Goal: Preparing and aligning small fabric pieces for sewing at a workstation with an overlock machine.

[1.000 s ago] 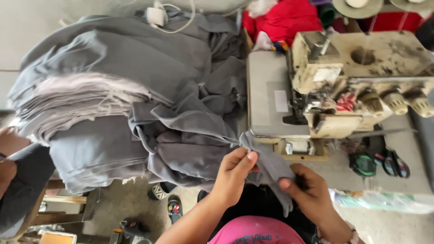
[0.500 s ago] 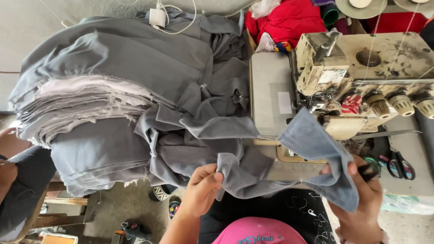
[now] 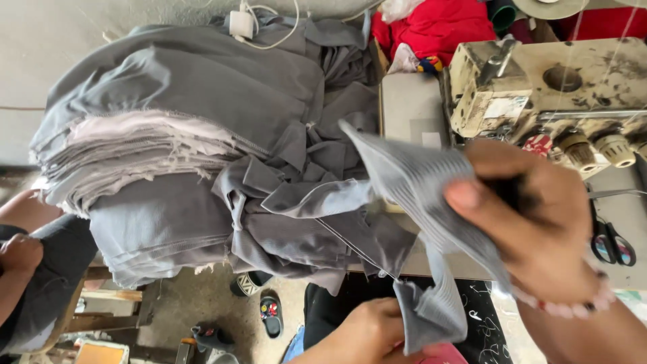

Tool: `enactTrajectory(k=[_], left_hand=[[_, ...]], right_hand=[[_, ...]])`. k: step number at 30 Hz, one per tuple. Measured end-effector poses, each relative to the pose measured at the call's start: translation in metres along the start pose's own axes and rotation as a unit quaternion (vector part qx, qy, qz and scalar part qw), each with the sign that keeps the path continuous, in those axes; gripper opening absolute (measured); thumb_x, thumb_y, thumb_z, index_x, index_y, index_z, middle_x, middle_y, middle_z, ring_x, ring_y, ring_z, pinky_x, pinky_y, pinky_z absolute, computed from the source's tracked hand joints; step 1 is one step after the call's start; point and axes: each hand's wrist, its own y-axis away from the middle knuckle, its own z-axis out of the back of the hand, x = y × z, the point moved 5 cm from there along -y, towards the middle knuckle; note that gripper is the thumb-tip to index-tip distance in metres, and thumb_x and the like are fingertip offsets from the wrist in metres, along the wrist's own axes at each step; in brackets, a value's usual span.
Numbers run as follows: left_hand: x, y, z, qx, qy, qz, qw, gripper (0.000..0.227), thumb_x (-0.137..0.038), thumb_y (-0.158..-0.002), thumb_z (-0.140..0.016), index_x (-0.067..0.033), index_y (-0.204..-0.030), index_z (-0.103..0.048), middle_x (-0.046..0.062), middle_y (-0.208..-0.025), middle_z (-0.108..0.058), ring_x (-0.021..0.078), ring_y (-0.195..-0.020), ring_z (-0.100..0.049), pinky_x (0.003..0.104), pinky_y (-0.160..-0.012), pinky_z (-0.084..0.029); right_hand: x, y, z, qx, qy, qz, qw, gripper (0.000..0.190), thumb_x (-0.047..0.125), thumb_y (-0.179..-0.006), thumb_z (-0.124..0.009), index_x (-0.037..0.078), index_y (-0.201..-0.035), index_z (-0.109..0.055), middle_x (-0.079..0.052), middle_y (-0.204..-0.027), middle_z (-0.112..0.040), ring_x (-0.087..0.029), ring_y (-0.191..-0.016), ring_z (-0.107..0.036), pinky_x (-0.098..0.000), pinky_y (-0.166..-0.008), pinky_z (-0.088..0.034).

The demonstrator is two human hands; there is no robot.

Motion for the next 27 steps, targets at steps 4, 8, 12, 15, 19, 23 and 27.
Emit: enactTrajectory(k=[4, 8, 12, 15, 19, 23, 27], left_hand=[[0.056, -0.006, 0.059, -0.209, 0.161, -0.007, 0.965, 0.011, -0.014, -0.104, -0.06, -0.007, -0.11, -0.066, 0.005, -0.096, -0.071, 0.0207, -0.09, -0.07, 0.034, -0.088, -0.057], [0.023, -0.012, 0.181, -0.36, -0.148, 0.217, 0.895, 0.085, -0.061, -0.097, -0.042, -0.0051, -0.16, -0.027, 0.017, -0.16, -0.044, 0.0325, -0.142, -0.052, 0.038, -0.103, -0.044], [0.003, 0.009, 0.15, -0.397, -0.304, 0.109, 0.859, 0.052, -0.031, -0.103, -0.06, -0.005, -0.147, -0.051, 0.017, -0.149, -0.058, 0.0305, -0.131, -0.063, 0.039, -0.105, -0.054], [0.015, 0.016, 0.111, -0.365, -0.16, 0.106, 0.911, 0.038, -0.029, -0.096, -0.068, -0.0079, -0.127, -0.067, 0.005, -0.122, -0.076, 0.0176, -0.104, -0.075, 0.031, -0.087, -0.058], [0.049, 0.023, 0.073, -0.295, -0.172, 0.229, 0.912, 0.027, -0.036, -0.096, -0.064, -0.0151, -0.112, -0.073, 0.002, -0.094, -0.078, 0.0212, -0.081, -0.074, 0.035, -0.075, -0.054], [0.074, 0.018, 0.033, -0.089, -0.09, 0.4, 0.908, 0.075, -0.064, -0.094, -0.043, -0.0241, -0.156, -0.035, 0.003, -0.067, -0.071, 0.0397, -0.075, -0.073, 0.052, -0.06, -0.043], [0.086, 0.011, 0.023, -0.142, -0.033, 0.384, 0.912, 0.087, -0.066, -0.093, -0.04, -0.0224, -0.165, -0.017, 0.005, -0.069, -0.069, 0.0328, -0.067, -0.073, 0.041, -0.064, -0.05]], right_hand=[[-0.002, -0.039, -0.047, 0.165, 0.156, 0.041, 0.973, 0.051, 0.026, -0.101, -0.062, 0.015, -0.147, -0.043, -0.007, -0.132, -0.071, -0.022, -0.12, -0.071, -0.0348, -0.101, -0.056], [-0.027, -0.018, -0.055, 0.267, 0.342, -0.02, 0.901, 0.026, 0.031, -0.098, -0.06, 0.015, -0.118, -0.067, -0.005, -0.127, -0.074, -0.005, -0.032, -0.044, -0.0203, -0.035, -0.052], [-0.116, 0.077, -0.047, 0.397, 0.274, -0.108, 0.869, 0.031, 0.035, -0.094, -0.068, 0.022, -0.121, -0.074, 0.009, -0.096, -0.076, -0.009, -0.055, -0.073, -0.0271, -0.055, -0.062], [-0.181, 0.144, -0.04, 0.383, 0.439, -0.103, 0.806, 0.062, 0.04, -0.084, -0.075, 0.028, -0.142, -0.057, 0.0, -0.162, -0.037, -0.028, -0.077, -0.079, -0.0478, -0.063, -0.067], [-0.166, 0.164, -0.006, 0.201, 0.307, -0.05, 0.929, 0.027, 0.023, -0.082, -0.074, 0.02, -0.108, -0.07, 0.001, -0.125, -0.073, -0.023, -0.091, -0.077, -0.0348, -0.077, -0.058], [-0.111, 0.167, 0.03, 0.158, 0.17, -0.085, 0.969, 0.018, 0.028, -0.093, -0.064, 0.019, -0.105, -0.073, 0.001, -0.105, -0.081, -0.012, -0.085, -0.082, -0.0239, -0.071, -0.059], [-0.088, 0.191, 0.055, 0.174, 0.11, -0.062, 0.977, 0.017, 0.034, -0.087, -0.072, 0.017, -0.088, -0.077, -0.001, -0.097, -0.085, -0.017, -0.086, -0.087, -0.0301, -0.077, -0.066]])
